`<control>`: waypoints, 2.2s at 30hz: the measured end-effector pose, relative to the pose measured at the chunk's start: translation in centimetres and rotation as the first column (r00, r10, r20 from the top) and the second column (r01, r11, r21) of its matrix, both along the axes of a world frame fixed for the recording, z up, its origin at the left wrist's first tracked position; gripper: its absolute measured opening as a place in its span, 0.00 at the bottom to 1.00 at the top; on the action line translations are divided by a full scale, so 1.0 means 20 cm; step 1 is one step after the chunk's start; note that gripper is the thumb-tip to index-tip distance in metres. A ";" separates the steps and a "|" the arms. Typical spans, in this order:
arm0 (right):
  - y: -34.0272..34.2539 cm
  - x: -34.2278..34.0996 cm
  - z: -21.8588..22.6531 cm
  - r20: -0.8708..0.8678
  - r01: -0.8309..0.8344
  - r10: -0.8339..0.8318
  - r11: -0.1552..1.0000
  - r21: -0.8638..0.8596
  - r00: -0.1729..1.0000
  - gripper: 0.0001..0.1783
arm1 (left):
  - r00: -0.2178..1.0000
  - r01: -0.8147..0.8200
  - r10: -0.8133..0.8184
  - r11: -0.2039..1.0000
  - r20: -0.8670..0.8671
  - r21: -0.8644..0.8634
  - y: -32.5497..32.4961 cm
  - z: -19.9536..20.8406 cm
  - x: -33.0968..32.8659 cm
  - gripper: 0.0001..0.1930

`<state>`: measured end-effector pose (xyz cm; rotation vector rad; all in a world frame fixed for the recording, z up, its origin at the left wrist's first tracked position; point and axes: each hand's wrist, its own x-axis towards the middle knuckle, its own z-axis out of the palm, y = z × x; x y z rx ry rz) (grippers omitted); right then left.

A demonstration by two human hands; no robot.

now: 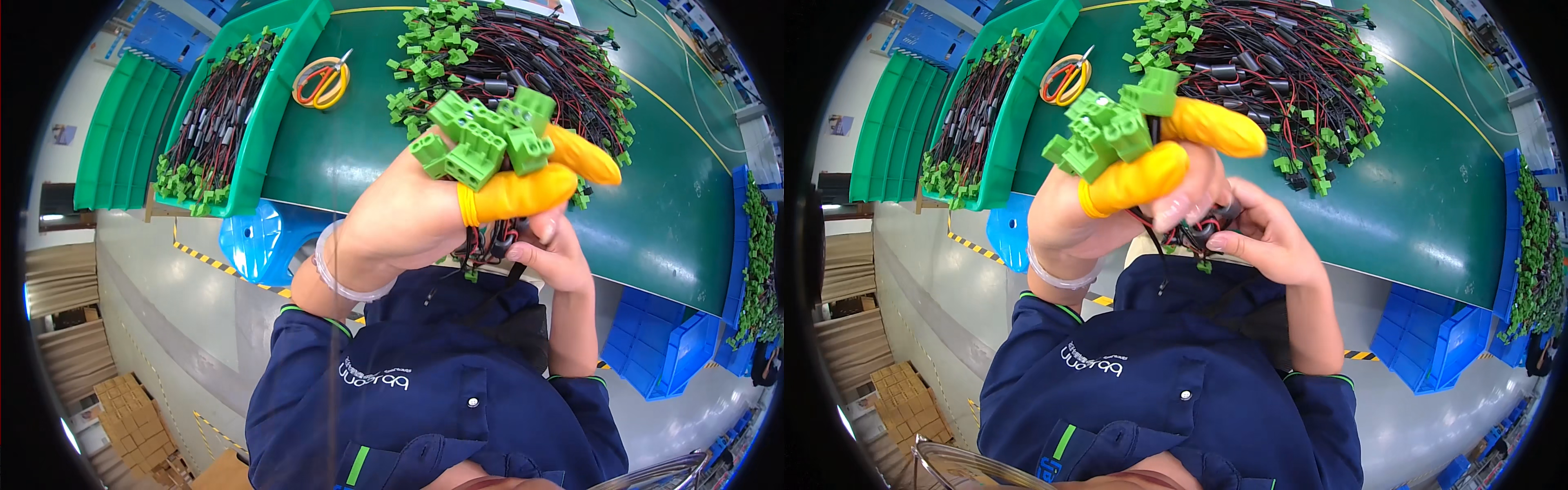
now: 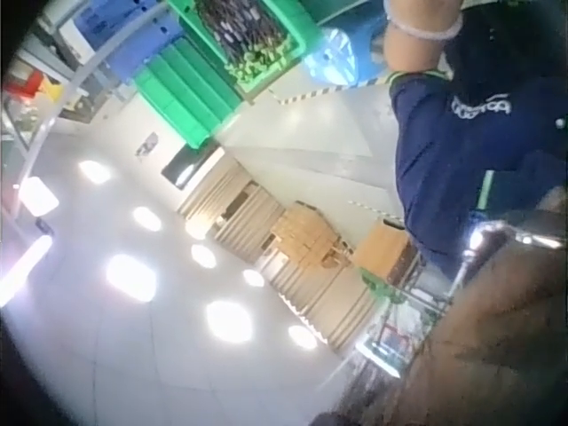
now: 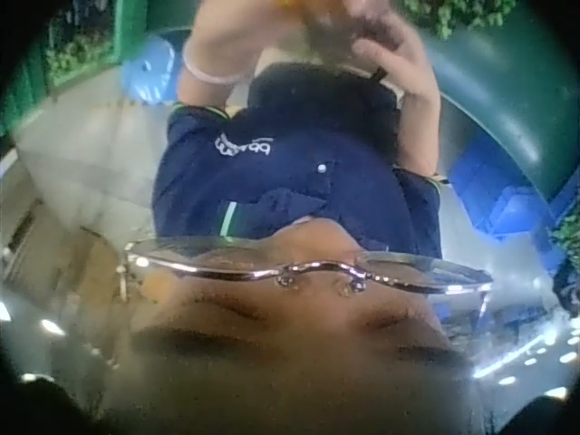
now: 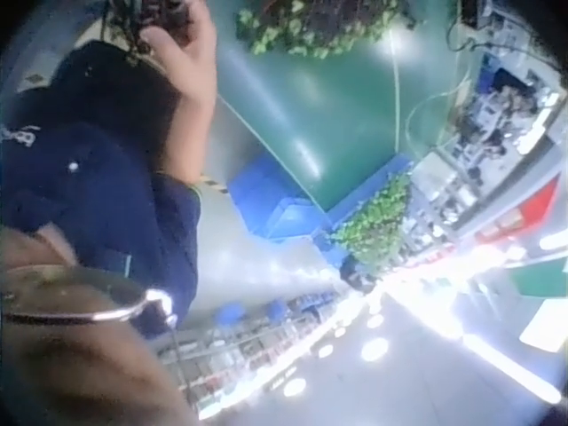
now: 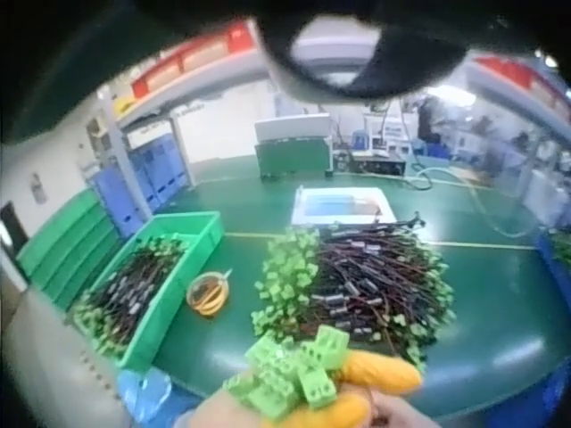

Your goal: The person assembles wire harnesses by attaching green plastic connectors to wire bundles.

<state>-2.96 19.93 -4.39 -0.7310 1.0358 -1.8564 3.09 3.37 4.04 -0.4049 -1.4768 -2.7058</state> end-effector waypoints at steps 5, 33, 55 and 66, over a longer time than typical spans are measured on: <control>0.04 0.01 -0.06 0.009 -0.137 0.137 0.990 0.023 0.991 0.31 | 0.980 0.177 -0.194 0.957 0.052 0.230 0.03 -0.05 0.00 0.13; 0.12 -0.24 0.15 -0.292 -0.349 0.583 0.741 0.574 0.758 0.09 | 0.912 0.411 -0.216 0.490 0.350 -0.769 -0.44 -0.29 0.25 0.17; -0.15 -0.06 0.03 -0.148 0.031 -0.001 0.979 0.199 0.989 0.24 | 0.902 -0.401 0.408 0.913 0.140 -0.078 -0.04 -0.17 -0.17 0.16; -0.19 -0.02 0.01 -0.172 0.081 -0.081 0.997 -0.007 0.982 0.24 | 0.944 -0.237 0.284 0.938 -0.170 0.252 -0.19 -0.02 -0.22 0.09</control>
